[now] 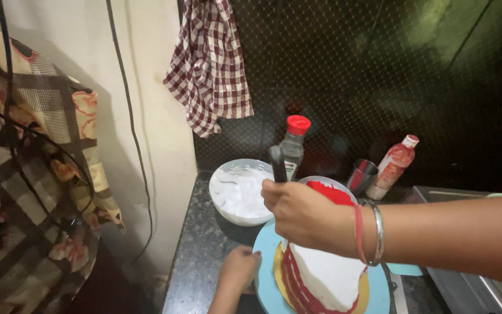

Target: Frosting a heart-shaped cake with white icing.

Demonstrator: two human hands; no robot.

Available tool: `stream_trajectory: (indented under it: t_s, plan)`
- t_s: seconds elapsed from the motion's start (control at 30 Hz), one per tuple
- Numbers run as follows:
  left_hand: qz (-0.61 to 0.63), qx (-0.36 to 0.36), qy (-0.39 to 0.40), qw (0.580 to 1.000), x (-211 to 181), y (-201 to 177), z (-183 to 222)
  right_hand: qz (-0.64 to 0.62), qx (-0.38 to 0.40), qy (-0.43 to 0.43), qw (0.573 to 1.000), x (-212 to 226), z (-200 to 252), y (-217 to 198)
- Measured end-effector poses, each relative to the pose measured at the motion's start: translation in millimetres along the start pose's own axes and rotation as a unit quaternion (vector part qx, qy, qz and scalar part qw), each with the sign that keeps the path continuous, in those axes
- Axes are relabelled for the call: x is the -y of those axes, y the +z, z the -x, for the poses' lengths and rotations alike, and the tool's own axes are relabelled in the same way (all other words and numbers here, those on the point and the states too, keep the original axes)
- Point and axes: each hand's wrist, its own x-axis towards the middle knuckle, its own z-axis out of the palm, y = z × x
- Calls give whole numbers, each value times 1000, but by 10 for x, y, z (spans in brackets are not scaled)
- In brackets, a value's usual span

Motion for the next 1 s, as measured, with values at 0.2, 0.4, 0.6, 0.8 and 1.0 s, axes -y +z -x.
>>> stream_trajectory:
  t_s: [0.2,0.4,0.6,0.8,1.0]
  plan:
    - [-50,-120,123,984,394,211,-925,-103,-160,43,981,-94,99,120]
    - [280,-63,39,957,-206,31,-542,-131,-70,135,980,-775,80,500]
    - [428,8,-12,904,-571,-171,-483,-172,-16,184,968,-926,-339,1169]
    - [499,39,12,866,-594,-210,-664,-204,70,151,965,-733,-755,1481]
    - [480,47,19,876,-567,-233,-929,-293,38,156,943,-749,-821,1696]
